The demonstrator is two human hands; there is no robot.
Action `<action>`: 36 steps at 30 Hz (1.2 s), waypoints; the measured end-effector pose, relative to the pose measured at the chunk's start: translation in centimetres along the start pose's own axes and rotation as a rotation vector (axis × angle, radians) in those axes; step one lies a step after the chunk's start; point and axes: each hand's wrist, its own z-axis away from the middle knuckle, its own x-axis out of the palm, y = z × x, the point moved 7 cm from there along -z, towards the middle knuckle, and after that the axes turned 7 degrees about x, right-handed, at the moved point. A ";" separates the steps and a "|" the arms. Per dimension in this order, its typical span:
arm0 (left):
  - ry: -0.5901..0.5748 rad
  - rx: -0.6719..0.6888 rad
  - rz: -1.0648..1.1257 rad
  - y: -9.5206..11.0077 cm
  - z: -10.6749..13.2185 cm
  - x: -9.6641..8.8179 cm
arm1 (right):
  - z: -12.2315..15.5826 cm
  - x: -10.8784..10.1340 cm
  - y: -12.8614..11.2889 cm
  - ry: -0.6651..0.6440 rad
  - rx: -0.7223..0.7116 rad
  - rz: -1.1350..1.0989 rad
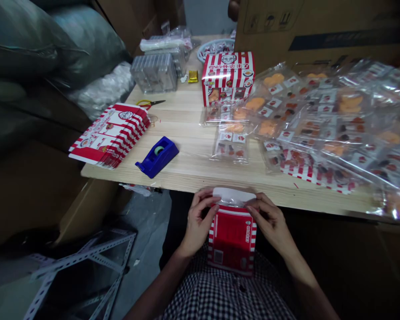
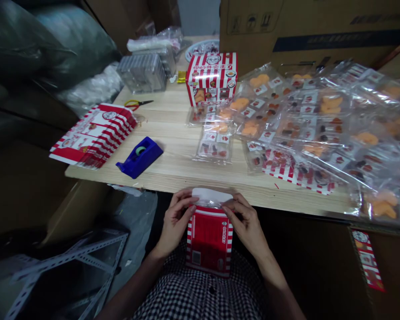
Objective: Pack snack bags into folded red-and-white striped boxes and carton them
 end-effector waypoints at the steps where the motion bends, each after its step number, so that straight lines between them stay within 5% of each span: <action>1: -0.016 0.012 -0.041 0.1 -0.1 0.1 | 0.0 0.1 0.0 0.002 -0.002 0.006; 6: -0.089 0.088 -0.195 1.2 -1.0 0.4 | -0.3 0.8 -1.2 -0.010 -0.036 0.072; 12: -0.175 0.138 -0.115 1.3 -1.0 0.2 | -0.9 1.5 -1.7 -0.142 -0.014 0.130; 18: -0.049 -0.032 0.158 -1.1 0.3 -0.3 | -1.0 1.4 -1.4 -0.133 -0.014 0.082; 24: -0.080 -0.129 0.169 -2.1 -0.1 0.3 | -0.9 1.8 -1.3 -0.097 -0.012 0.056; 30: -0.053 -0.139 0.142 -2.2 -0.6 -0.3 | 1.4 0.4 0.7 0.181 0.087 -0.311; 36: -0.054 -0.147 0.182 -2.3 -0.4 -0.5 | 2.1 1.4 3.1 0.162 0.238 -0.513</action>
